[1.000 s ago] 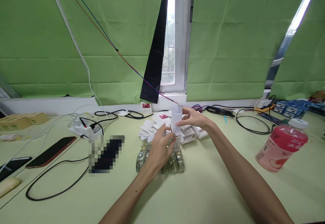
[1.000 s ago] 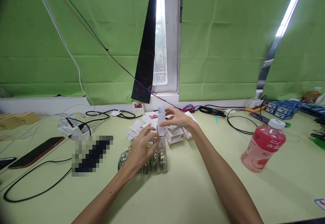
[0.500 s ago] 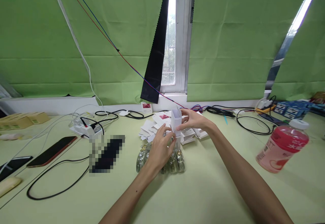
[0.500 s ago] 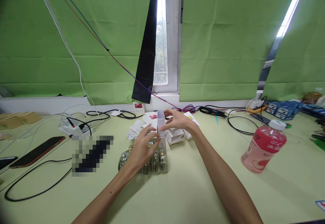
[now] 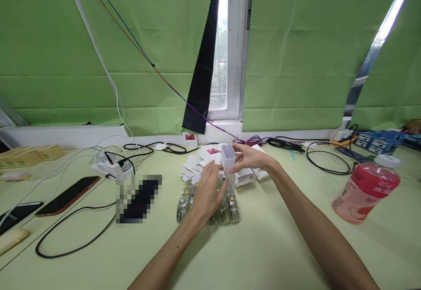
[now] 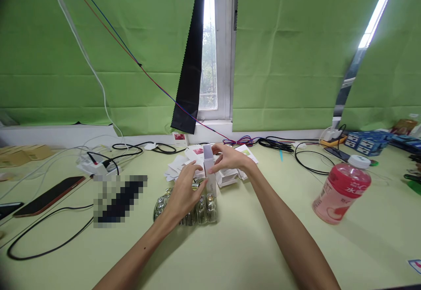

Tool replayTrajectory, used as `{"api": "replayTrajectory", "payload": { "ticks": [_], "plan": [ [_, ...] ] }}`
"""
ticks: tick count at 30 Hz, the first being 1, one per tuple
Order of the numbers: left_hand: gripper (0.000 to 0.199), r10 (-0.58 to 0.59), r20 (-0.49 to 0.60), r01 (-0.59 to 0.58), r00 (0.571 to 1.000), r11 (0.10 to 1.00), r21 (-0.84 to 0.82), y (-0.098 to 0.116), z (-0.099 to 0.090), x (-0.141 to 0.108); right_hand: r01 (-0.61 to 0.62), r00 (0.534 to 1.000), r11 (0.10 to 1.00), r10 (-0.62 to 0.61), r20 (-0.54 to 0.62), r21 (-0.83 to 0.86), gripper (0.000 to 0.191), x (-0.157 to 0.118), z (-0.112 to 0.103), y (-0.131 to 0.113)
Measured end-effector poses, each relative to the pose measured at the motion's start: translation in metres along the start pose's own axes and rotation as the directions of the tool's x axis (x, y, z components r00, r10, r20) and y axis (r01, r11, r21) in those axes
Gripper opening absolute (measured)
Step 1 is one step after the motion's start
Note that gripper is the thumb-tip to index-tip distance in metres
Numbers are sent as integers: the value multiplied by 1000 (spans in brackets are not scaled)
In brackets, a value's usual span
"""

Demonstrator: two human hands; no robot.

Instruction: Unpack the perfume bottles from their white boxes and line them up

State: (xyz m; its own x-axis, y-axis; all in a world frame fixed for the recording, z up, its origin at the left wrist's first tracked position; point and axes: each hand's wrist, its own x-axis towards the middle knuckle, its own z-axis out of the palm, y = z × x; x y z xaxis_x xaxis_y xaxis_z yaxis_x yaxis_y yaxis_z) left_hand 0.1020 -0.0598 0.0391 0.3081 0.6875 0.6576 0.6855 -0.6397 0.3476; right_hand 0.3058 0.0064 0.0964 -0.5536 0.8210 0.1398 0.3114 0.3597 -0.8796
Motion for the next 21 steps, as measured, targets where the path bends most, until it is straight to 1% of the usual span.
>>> {"api": "replayTrajectory", "payload": {
  "ticks": [4,7,11,15,21],
  "plan": [
    [54,-17,-24,16,1000,999,-31,1,0,0,1,1000,1000,-1,4,-30,65,0,0,2],
    [64,-1,-8,1,1000,1000,-23,1,-1,1,1,1000,999,0,19,-53,67,0,1,2],
    [63,40,18,-40,999,999,5,1,0,0,-64,998,992,65,9,-105,73,0,2,2],
    [55,19,44,-21,999,999,36,1,0,0,-115,992,984,120,30,-139,79,-2,4,-4],
    [50,22,57,-24,998,999,41,1,0,0,-151,986,974,160,41,-169,76,-4,6,-12]
  ]
}}
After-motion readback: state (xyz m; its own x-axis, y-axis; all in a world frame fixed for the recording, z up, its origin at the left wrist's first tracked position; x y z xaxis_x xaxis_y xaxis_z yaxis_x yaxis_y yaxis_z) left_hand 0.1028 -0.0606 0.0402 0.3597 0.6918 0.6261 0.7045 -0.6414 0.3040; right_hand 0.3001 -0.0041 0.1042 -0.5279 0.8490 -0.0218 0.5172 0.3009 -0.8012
